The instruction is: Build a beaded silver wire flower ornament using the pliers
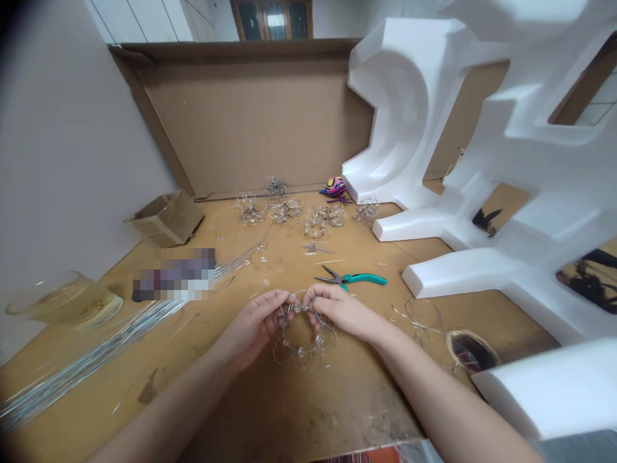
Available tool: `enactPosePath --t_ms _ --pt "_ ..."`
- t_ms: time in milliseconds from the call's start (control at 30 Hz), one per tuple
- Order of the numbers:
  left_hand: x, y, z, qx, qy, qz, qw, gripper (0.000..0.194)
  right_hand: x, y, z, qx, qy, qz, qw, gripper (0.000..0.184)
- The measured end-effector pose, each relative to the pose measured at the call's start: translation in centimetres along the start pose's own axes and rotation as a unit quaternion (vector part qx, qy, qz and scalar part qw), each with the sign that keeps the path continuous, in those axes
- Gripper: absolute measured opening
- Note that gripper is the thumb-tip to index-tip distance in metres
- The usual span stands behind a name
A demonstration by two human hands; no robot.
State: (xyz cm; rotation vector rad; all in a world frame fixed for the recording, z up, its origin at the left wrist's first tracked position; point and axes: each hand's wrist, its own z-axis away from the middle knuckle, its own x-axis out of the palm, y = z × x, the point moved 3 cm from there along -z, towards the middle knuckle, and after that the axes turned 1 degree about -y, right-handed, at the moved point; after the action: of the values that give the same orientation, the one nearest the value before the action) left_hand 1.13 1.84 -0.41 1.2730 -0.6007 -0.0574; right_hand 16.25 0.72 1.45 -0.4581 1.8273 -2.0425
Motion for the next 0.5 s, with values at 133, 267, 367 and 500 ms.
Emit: enactPosePath --t_ms 133,267,367,500 --pt "0.08 0.17 0.14 0.008 -0.003 -0.011 1.000 0.022 0.06 -0.06 -0.03 0.000 -0.002 0.000 1.000 0.005" --pt "0.12 0.27 0.24 0.009 -0.007 -0.017 1.000 0.021 0.01 0.07 -0.04 -0.005 -0.004 -0.014 1.000 0.006" --pt "0.14 0.25 0.24 0.013 -0.017 -0.008 1.000 0.020 0.02 0.14 -0.02 -0.004 -0.005 -0.018 1.000 0.006" --pt "0.18 0.20 0.25 0.010 -0.025 0.004 1.000 0.019 -0.02 0.34 -0.06 -0.001 -0.003 -0.034 0.999 0.006"
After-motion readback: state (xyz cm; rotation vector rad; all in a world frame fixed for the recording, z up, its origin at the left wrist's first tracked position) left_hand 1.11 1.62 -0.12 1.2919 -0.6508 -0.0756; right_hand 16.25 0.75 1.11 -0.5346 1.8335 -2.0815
